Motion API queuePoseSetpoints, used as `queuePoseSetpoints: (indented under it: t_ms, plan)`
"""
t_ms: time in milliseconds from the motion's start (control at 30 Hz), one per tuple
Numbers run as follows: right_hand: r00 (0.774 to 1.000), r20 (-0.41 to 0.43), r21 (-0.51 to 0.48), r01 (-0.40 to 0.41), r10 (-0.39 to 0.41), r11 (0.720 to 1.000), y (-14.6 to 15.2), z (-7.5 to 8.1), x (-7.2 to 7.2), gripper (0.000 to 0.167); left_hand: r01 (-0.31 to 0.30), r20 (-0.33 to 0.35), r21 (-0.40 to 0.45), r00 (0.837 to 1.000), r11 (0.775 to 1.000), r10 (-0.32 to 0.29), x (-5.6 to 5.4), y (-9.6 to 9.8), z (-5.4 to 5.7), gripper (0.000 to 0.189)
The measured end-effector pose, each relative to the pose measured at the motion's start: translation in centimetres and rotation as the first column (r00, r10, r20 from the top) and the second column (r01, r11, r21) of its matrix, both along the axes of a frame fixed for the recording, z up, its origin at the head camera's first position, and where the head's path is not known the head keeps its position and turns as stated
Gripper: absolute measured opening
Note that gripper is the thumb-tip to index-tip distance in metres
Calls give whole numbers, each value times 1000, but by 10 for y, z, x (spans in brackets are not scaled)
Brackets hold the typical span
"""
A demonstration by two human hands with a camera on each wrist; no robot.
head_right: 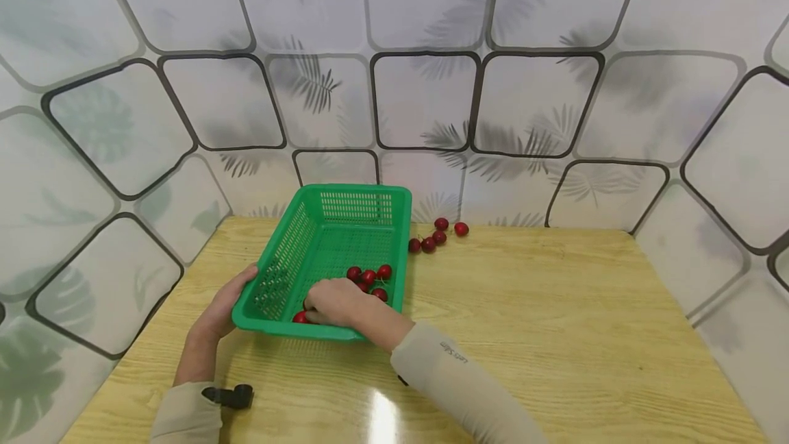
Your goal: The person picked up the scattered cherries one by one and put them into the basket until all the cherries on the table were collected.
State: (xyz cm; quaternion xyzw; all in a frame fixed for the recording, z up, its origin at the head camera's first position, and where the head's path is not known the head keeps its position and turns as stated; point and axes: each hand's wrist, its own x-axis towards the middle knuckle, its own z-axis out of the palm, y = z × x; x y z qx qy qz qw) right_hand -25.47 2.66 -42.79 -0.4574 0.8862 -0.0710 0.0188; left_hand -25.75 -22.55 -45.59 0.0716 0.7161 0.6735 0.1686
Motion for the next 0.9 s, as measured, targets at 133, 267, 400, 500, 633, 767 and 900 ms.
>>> queuePoseSetpoints:
  t_ms: [133,267,400,500,633,767,900]
  plan:
    - [1000,20,-4,14,-14,1000,1,2,0,29,2,-5,-3,1000,1000,-2,0,0,1,67]
    - [999,31,3,26,-26,1000,1,2,0,26,-1,-6,-5,1000,1000,1,0,1,1,66]
    - [998,39,-4,49,-48,999,1,2,-1,23,-4,-2,-2,1000,1000,4,0,1,0,66]
    - [996,25,-13,86,-85,996,2,1,-2,23,-3,-4,-3,1000,1000,3,0,1,1,66]
    - [991,26,-23,132,-131,991,3,0,-3,31,-3,-9,-3,1000,1000,3,0,1,1,66]
    - [991,84,-21,106,-104,994,3,-1,-3,38,-8,-4,6,1000,1000,8,0,2,1,66]
    - [993,97,-3,67,-66,998,3,-1,-3,35,-11,6,0,1000,1000,11,0,2,1,66]
